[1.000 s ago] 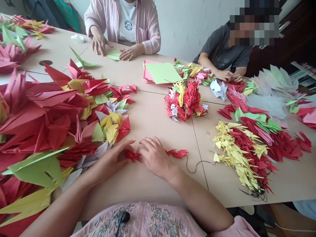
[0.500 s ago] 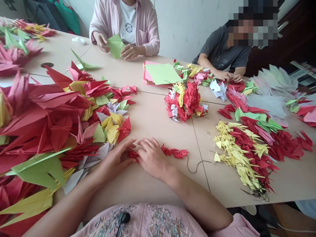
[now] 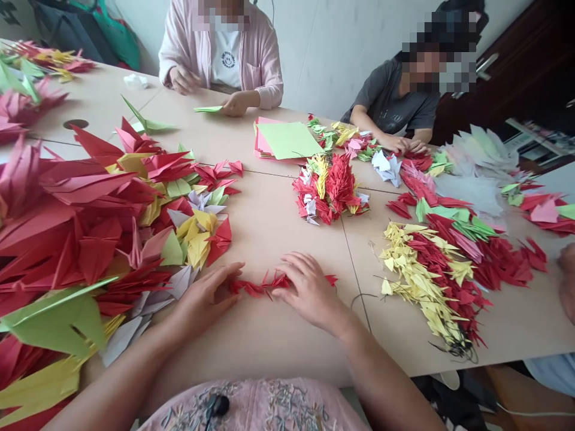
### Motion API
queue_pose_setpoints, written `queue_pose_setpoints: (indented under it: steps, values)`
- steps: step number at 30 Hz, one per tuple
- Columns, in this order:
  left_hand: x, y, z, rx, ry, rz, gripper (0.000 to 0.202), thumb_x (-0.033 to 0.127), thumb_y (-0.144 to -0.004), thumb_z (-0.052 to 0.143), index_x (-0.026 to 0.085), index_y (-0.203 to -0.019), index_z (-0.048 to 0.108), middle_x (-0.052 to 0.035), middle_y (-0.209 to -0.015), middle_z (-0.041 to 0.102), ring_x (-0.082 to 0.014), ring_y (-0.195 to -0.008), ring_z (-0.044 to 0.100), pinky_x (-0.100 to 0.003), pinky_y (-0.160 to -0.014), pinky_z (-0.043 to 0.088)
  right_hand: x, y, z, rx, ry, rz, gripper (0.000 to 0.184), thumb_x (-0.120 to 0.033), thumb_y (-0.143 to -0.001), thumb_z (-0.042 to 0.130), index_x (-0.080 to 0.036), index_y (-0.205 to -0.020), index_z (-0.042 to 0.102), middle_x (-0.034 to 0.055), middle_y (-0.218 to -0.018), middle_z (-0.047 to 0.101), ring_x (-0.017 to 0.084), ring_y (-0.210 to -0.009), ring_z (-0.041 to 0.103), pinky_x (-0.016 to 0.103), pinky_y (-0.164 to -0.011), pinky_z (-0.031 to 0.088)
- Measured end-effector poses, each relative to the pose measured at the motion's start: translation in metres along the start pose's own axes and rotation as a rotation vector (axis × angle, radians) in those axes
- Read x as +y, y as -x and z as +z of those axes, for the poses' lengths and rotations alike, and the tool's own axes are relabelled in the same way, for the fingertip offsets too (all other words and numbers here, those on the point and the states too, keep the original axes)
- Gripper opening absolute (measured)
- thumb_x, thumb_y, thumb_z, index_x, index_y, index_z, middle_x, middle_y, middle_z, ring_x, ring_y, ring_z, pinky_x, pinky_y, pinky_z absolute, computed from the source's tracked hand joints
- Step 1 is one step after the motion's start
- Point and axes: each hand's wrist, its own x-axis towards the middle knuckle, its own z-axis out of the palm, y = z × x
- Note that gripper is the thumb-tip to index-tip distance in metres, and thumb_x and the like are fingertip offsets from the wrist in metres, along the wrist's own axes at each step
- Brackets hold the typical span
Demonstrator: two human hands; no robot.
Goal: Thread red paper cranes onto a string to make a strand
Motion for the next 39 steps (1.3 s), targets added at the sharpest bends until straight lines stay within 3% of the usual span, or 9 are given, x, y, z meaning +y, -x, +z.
queue_pose_setpoints:
  steps: [4,8,19,23,27,31,33,36,39]
  values:
    - [0.000,-0.004,0.002,0.044,-0.078,0.050,0.035,0.039,-0.083,0.063,0.024,-0.115,0.066,-0.0090,-0.111,0.071,-0.0286,-0.107,0.063,-0.043,-0.095,0.050,0.036,0.036,-0.021,0.031,0.029,0.144,0.041,-0.034,-0.085,0.070,-0.014,-0.120,0.062,0.0184,-0.130,0.059,0.034,-0.127,0.049,0.060,-0.106,0.040]
    - [0.001,-0.011,0.005,0.048,-0.154,0.097,0.026,0.041,-0.087,0.055,0.023,-0.099,0.070,-0.0068,-0.100,0.073,-0.0271,-0.099,0.065,-0.040,-0.090,0.050,0.050,0.070,-0.021,0.021,0.002,0.232,0.031,-0.019,-0.085,0.068,-0.017,-0.115,0.064,0.0147,-0.124,0.062,0.030,-0.121,0.055,0.051,-0.101,0.049]
    - [0.032,-0.053,0.004,0.215,-0.020,-0.138,0.026,0.048,-0.080,0.059,0.023,-0.083,0.060,0.0005,-0.067,0.064,-0.0175,-0.054,0.058,-0.028,-0.052,0.046,0.015,0.099,-0.007,-0.040,-0.210,0.276,0.029,0.000,-0.076,0.069,-0.018,-0.099,0.069,0.0063,-0.101,0.068,0.019,-0.095,0.066,0.030,-0.083,0.057]
    - [0.040,-0.085,0.010,0.262,0.150,-0.141,0.036,0.056,-0.085,0.050,0.020,-0.088,0.056,-0.0015,-0.072,0.066,-0.0185,-0.065,0.068,-0.030,-0.059,0.057,-0.001,0.098,-0.002,-0.108,-0.301,0.220,0.034,-0.004,-0.074,0.075,-0.019,-0.104,0.069,0.0064,-0.106,0.068,0.020,-0.098,0.066,0.030,-0.087,0.056]
    - [0.036,-0.101,0.015,0.365,0.160,-0.111,0.034,0.050,-0.088,0.047,0.019,-0.100,0.053,-0.0057,-0.087,0.067,-0.0214,-0.078,0.071,-0.038,-0.069,0.061,0.001,0.100,0.007,-0.018,-0.230,0.186,0.040,0.000,-0.072,0.074,-0.018,-0.107,0.067,0.0067,-0.104,0.068,0.023,-0.096,0.065,0.036,-0.085,0.056]
    - [0.036,-0.092,0.025,0.453,0.006,0.017,0.039,0.039,-0.086,0.056,0.019,-0.118,0.052,-0.0167,-0.130,0.054,-0.0350,-0.129,0.048,-0.059,-0.104,0.041,0.021,0.104,0.009,0.098,-0.177,0.238,0.027,-0.001,-0.083,0.059,-0.015,-0.106,0.065,0.0109,-0.100,0.068,0.026,-0.095,0.063,0.041,-0.083,0.056]
    - [0.041,-0.080,0.033,0.388,-0.066,0.139,0.036,0.035,-0.087,0.058,0.019,-0.119,0.057,-0.0162,-0.140,0.049,-0.0357,-0.141,0.031,-0.060,-0.116,0.023,0.027,0.105,0.008,0.140,-0.167,0.261,0.021,-0.007,-0.089,0.056,-0.013,-0.108,0.064,0.0139,-0.102,0.067,0.027,-0.097,0.062,0.043,-0.084,0.055]
    - [0.052,-0.063,0.044,0.092,-0.102,0.367,0.032,0.041,-0.084,0.066,0.026,-0.113,0.065,-0.0058,-0.123,0.067,-0.0282,-0.134,0.046,-0.046,-0.115,0.033,0.026,0.103,0.006,0.146,-0.182,0.252,0.018,-0.019,-0.092,0.059,-0.014,-0.109,0.063,0.0129,-0.103,0.067,0.026,-0.098,0.062,0.041,-0.085,0.054]
    - [0.058,-0.053,0.048,-0.221,-0.201,0.580,0.054,0.056,-0.075,0.072,0.028,-0.120,0.064,-0.0041,-0.124,0.069,-0.0315,-0.134,0.047,-0.051,-0.118,0.025,0.016,0.100,0.004,0.103,-0.210,0.212,0.025,-0.027,-0.086,0.070,-0.017,-0.108,0.063,0.0085,-0.103,0.068,0.024,-0.097,0.062,0.038,-0.085,0.053]
